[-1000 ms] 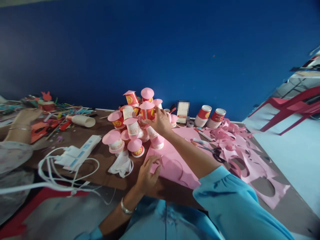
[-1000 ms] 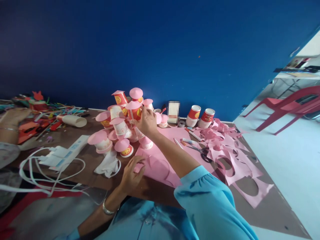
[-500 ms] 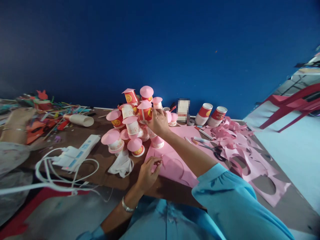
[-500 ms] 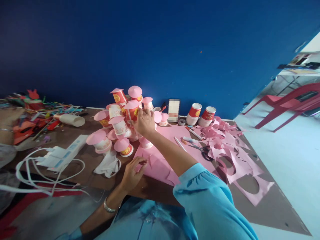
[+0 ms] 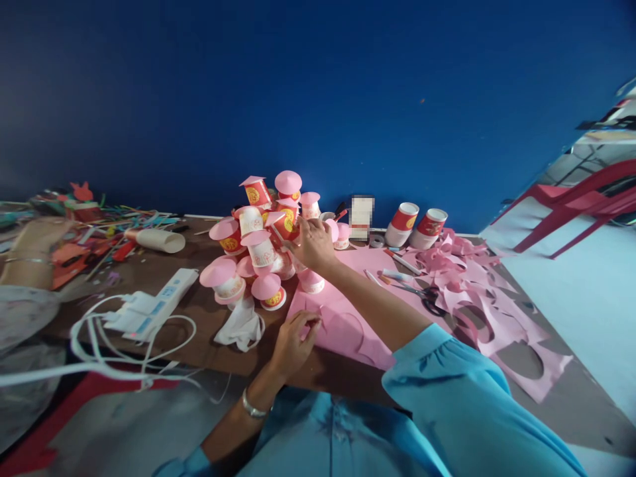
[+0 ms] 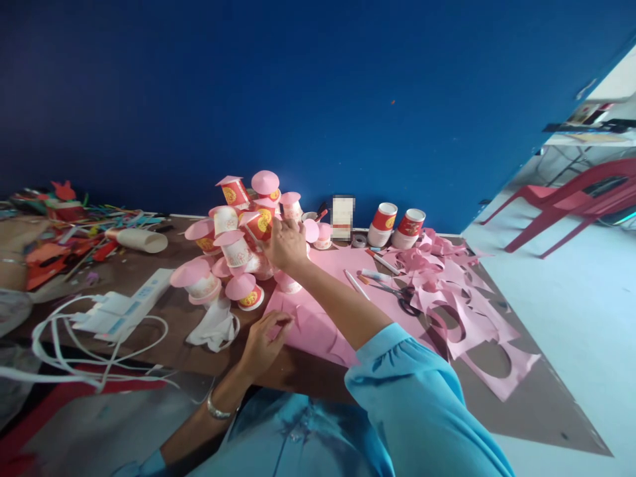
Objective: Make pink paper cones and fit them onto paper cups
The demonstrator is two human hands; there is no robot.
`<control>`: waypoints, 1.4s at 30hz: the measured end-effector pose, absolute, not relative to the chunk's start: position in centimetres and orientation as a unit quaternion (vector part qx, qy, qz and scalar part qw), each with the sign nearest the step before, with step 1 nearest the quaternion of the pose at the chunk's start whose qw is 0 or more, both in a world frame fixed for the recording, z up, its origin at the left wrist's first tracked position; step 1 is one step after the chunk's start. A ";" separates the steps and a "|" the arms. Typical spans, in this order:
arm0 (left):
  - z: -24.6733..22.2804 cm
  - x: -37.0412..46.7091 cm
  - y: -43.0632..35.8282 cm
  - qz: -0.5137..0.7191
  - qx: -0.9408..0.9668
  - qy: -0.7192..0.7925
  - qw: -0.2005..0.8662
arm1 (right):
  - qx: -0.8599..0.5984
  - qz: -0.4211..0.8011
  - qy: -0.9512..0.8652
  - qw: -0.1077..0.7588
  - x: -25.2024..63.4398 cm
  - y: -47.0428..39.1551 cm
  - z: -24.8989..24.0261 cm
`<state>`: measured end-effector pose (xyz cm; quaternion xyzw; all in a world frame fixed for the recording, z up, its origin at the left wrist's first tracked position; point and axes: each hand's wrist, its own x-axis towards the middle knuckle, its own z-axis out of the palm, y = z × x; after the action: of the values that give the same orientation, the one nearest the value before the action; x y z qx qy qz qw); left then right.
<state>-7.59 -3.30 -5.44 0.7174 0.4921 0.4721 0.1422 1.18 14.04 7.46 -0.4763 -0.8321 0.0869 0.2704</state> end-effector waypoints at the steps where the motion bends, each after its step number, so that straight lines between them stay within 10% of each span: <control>1: -5.4 -7.6 -3.3 0.471 0.717 0.493 0.143 | -0.475 0.090 -0.833 0.270 1.2 14.0 7.4; 15: -5.1 -7.5 -3.5 0.462 0.723 0.495 0.141 | -0.446 0.049 -0.823 0.348 6.4 12.5 5.1; 29: -0.9 -3.7 0.9 0.279 0.876 0.373 0.122 | -0.582 0.036 -0.807 0.092 21.0 9.4 -0.7; 42: -6.7 -0.1 6.5 0.219 0.889 0.398 0.066 | -0.595 0.015 -0.799 0.087 21.8 8.6 -3.7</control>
<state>-0.14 6.50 -6.68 0.8885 0.3980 0.2186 0.0660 21.78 8.60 -3.69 -0.5950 -0.7989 0.0150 0.0870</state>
